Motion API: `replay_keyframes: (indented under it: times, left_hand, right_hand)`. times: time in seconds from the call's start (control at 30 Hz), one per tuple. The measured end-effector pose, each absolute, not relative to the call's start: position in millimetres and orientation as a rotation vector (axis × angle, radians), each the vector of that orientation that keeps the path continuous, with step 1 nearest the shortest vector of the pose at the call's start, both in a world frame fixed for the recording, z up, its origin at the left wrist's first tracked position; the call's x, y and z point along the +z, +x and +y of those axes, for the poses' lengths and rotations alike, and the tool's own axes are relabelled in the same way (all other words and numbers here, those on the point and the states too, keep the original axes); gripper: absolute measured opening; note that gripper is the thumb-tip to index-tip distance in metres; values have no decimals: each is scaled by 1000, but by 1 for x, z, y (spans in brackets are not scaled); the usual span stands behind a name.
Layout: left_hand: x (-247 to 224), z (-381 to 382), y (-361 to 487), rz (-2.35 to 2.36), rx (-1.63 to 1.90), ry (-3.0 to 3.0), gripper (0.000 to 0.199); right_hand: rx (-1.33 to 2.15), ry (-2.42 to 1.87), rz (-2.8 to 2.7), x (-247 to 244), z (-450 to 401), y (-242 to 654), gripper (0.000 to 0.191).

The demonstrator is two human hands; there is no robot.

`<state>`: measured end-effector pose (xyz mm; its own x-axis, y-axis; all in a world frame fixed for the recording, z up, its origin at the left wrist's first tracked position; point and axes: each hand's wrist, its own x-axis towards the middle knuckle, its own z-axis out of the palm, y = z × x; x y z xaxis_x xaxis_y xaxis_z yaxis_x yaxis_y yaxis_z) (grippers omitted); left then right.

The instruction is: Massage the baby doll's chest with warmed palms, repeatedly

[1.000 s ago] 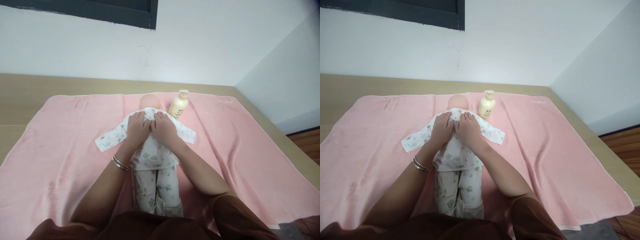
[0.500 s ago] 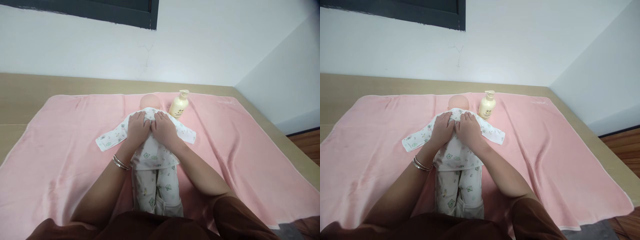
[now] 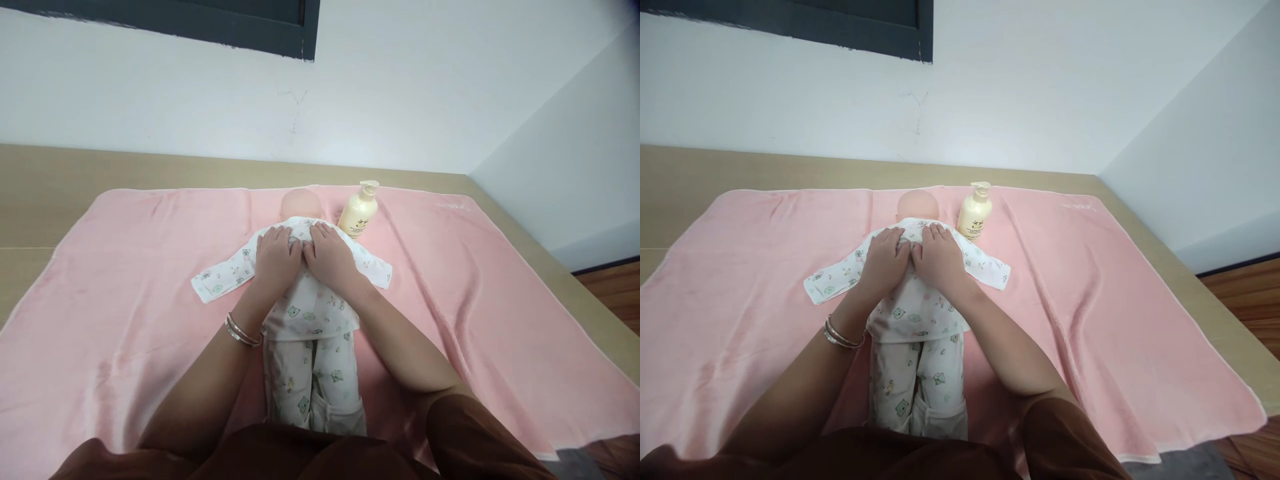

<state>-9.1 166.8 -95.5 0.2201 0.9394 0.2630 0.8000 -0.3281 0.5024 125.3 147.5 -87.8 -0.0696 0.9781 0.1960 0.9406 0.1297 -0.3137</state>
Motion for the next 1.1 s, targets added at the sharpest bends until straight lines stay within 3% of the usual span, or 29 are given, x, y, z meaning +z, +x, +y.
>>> replay_keyframes:
  times: [0.2, 0.53, 0.7, 0.93, 1.1]
  left_hand:
    - [-78, 158, -12, 1634, 619, 2259, 32]
    - [-85, 159, -15, 1696, 553, 2367, 39]
    - [-71, 145, -13, 1719, 405, 2399, 43]
    - [-103, 181, -20, 1562, 688, 2346, 43]
    - [-110, 171, -9, 1649, 819, 2288, 46]
  right_hand:
    - [257, -1994, -1997, -84, 147, 122, 61]
    - [430, -1957, -2002, -69, 132, 121, 49]
    - [297, -1969, -2040, -78, 147, 127, 51]
    - [233, -1915, -2082, -62, 115, 109, 42]
    - [325, -1875, -2059, -69, 134, 124, 45]
